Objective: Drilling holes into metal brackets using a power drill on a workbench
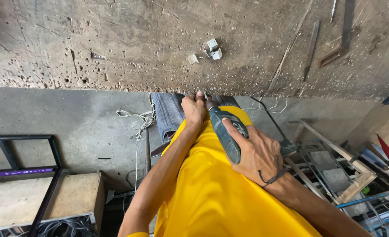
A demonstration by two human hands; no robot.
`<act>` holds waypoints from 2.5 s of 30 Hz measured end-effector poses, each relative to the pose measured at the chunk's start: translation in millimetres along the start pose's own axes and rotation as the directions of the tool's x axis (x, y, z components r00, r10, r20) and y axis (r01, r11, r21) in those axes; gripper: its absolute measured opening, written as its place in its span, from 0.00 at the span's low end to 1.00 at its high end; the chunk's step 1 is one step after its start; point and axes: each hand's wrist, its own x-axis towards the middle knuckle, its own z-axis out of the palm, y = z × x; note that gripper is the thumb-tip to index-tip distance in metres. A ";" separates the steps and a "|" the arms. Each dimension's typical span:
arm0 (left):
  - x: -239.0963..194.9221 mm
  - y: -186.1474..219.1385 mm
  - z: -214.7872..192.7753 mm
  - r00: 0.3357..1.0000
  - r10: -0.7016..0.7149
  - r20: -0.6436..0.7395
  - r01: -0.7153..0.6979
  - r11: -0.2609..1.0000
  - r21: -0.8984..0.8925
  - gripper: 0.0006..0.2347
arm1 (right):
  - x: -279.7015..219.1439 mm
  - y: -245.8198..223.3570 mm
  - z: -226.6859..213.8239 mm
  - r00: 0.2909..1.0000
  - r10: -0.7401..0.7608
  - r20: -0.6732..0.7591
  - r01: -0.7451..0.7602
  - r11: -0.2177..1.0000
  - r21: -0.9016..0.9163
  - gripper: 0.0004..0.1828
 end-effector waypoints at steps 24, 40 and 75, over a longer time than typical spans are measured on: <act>-46.2 42.0 -11.8 0.986 0.142 0.088 -0.120 0.968 -0.219 0.17 | -50.4 51.5 16.0 0.949 0.151 -0.277 0.001 0.876 0.483 0.39; -12.0 -14.3 -9.1 0.960 0.279 -0.034 -0.275 0.908 -0.317 0.09 | -25.7 38.8 55.9 0.898 0.033 -0.439 0.158 0.906 0.392 0.41; 7.4 -29.5 2.7 0.976 0.218 0.012 -0.202 0.920 -0.337 0.10 | -12.0 8.6 30.2 0.975 0.054 -0.214 0.004 0.965 0.261 0.44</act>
